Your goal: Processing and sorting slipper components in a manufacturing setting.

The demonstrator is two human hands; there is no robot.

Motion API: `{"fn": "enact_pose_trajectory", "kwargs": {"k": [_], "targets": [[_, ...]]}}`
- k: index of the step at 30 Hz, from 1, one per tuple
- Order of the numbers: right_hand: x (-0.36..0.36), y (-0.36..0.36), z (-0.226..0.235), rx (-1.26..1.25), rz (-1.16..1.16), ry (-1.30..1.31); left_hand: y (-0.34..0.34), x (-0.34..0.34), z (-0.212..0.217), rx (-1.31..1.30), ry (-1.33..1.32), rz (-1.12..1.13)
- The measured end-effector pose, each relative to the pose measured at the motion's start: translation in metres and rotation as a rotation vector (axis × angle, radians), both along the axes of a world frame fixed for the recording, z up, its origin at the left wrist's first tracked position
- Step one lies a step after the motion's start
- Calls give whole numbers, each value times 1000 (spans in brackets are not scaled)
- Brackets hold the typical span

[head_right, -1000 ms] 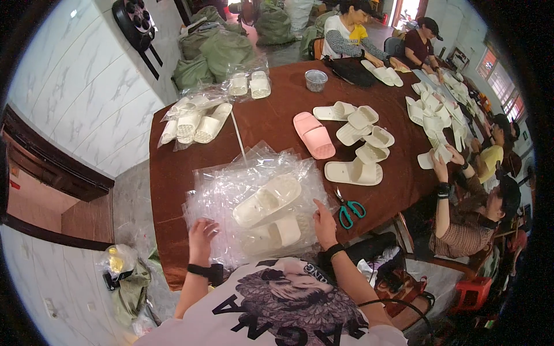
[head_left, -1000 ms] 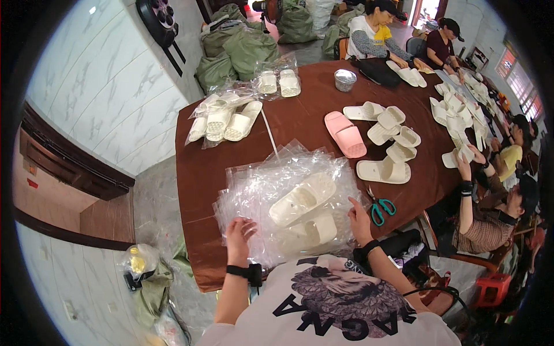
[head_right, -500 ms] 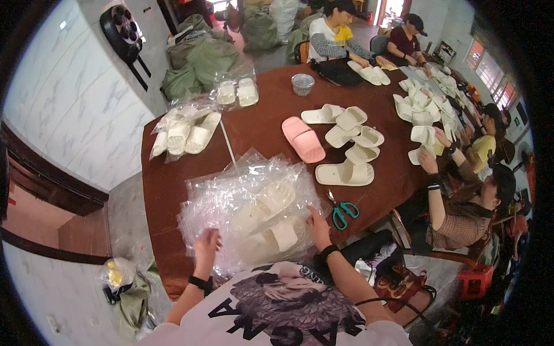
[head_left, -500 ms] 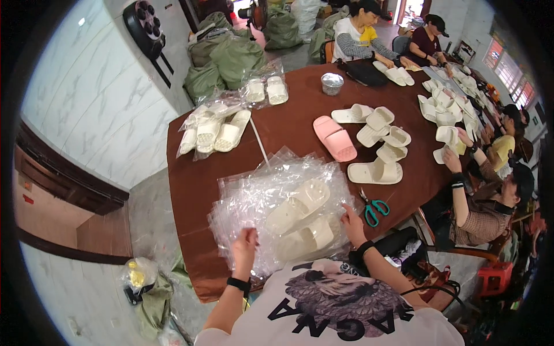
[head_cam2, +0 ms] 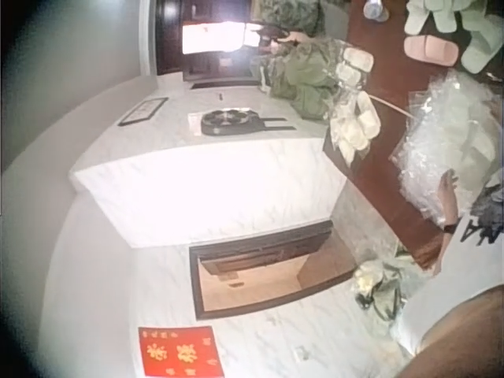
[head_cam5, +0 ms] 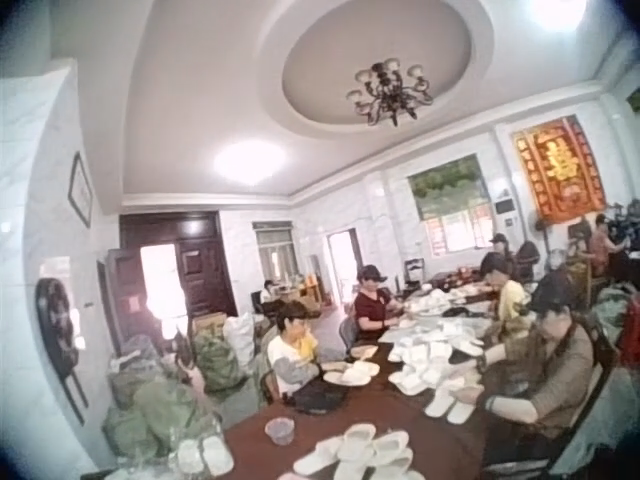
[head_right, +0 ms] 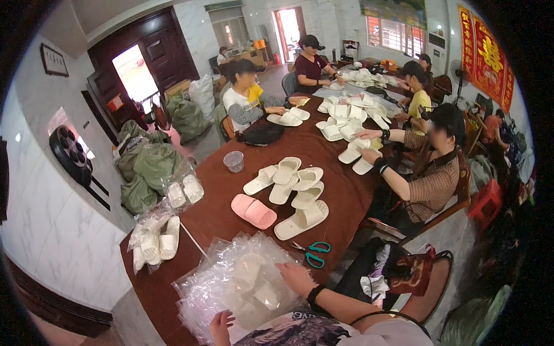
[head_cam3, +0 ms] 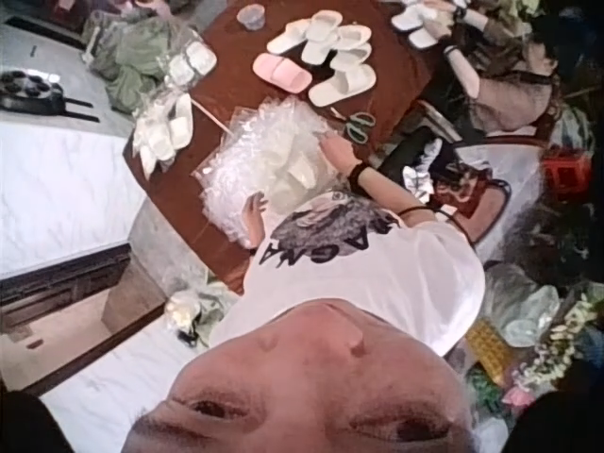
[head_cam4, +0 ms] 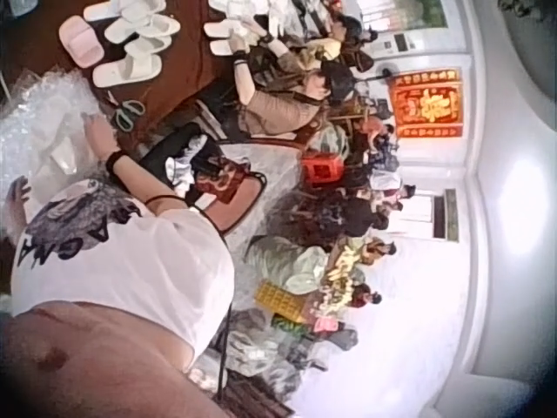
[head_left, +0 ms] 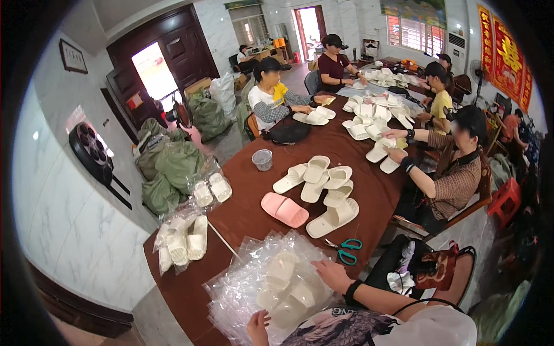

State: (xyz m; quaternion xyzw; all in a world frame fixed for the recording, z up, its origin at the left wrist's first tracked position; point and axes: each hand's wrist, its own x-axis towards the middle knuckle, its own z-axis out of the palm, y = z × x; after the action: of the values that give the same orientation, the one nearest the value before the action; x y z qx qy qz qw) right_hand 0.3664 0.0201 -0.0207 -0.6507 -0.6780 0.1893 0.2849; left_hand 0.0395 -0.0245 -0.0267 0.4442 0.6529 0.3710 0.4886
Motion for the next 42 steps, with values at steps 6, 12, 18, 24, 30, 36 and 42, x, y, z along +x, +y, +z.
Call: {"fn": "enact_pose_trajectory", "kwargs": {"k": [6,12,18,24,30,36,42], "targets": [[-55,4,57,261,460,100,-13,14,82,47,-203,-173],[-94,18,67,161,746,-11,-15,9,71,-161,-939,-117],[-84,12,61,81,842,21,0,-26,13,-276,-465,-311],[-40,25,16,201,39,98,47,-43,-75,-248,-172,-246],[-24,31,-28,21,-136,-60,44,-31,-89,-364,-332,20],[-17,33,-38,17,-95,-76,44,-2,-54,-275,-247,-18],[-18,30,-45,76,-101,-47,46,7,-30,-196,-272,-75]]}}
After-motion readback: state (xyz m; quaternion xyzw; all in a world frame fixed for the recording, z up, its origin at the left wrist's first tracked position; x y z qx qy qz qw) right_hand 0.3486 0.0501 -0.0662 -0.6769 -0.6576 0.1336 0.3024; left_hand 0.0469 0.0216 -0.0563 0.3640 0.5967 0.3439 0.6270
